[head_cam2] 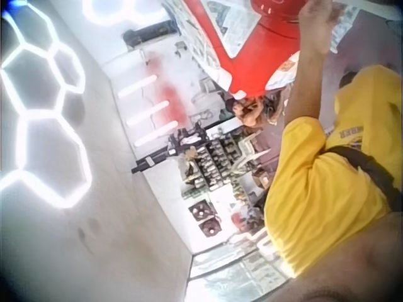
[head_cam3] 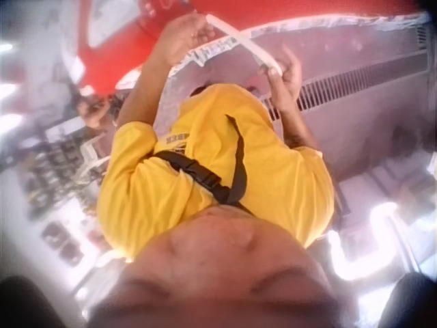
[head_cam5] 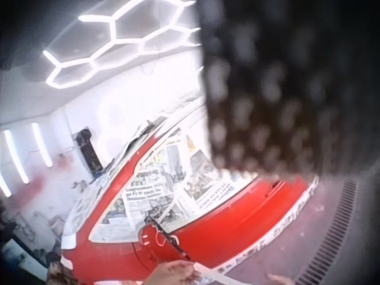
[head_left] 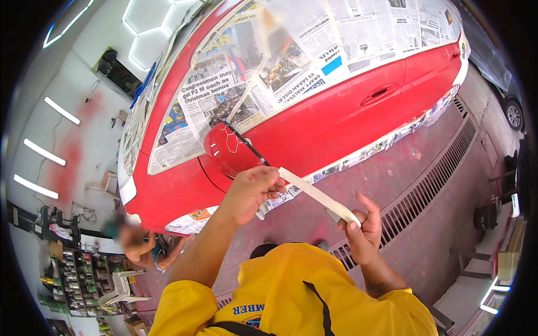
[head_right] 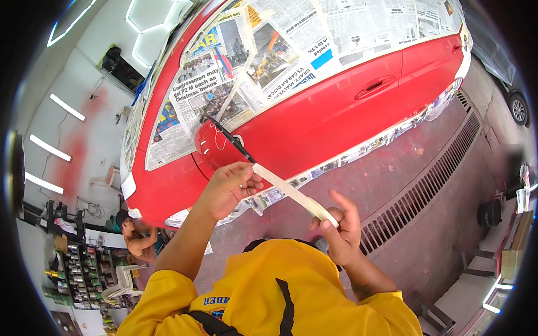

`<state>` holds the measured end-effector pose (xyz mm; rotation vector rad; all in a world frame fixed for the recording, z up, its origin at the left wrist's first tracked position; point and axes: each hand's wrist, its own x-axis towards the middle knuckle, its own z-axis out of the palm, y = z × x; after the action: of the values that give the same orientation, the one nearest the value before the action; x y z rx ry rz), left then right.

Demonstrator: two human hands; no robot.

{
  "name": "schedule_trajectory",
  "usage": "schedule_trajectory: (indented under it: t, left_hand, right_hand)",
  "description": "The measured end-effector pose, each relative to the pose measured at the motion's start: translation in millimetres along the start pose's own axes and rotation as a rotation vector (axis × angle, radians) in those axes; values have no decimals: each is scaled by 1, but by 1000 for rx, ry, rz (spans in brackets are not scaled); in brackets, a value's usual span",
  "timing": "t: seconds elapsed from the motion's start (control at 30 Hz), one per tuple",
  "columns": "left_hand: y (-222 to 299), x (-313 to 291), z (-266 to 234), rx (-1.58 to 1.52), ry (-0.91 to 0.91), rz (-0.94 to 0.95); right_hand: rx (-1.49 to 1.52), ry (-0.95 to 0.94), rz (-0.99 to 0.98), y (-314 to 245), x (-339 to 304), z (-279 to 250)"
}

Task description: The person applies newspaper and masking tape to a red car hood and a detached red side mirror. They smooth the newspaper over the hood surface and use tape to secure the edges and cover the mirror housing.

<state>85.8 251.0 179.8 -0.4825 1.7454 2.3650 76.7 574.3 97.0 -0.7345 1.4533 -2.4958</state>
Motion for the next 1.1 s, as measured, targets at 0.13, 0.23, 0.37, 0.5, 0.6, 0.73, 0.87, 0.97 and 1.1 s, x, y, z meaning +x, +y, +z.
schedule_trajectory:
  t: [0.13, 0.23, 0.37, 0.5, 0.6, 0.73, 0.87, 0.97, 1.1]
  left_hand:
    - [-5, -10, -18, -10, -2, -30]
    - [-8, -11, -36, 79, 42, -23]
    - [4, -8, -62, 238, 162, 38]
    - [41, 3, -93, 278, 193, 214]
    - [87, 40, -142, 483, 276, 454]
    - [136, 85, -187, 386, 235, 745]
    - [130, 102, -221, 570, 158, 920]
    - [120, 122, -235, 535, 171, 830]
    - [133, 141, -244, 593, 84, 692]
  right_hand:
    - [-18, -100, 46, 5, -7, 2]
    - [-18, -192, 75, 19, -11, 4]
    - [-111, -255, 277, 17, 1, 33]
    - [-318, -393, 216, 29, 43, 69]
    - [-330, -321, 204, 35, 96, 110]
    - [-696, -244, -49, 59, 186, 143]
    - [-754, -159, 23, 107, 251, 147]
    - [-587, -188, 193, 143, 267, 141]
    - [-232, -164, 369, 206, 272, 116]
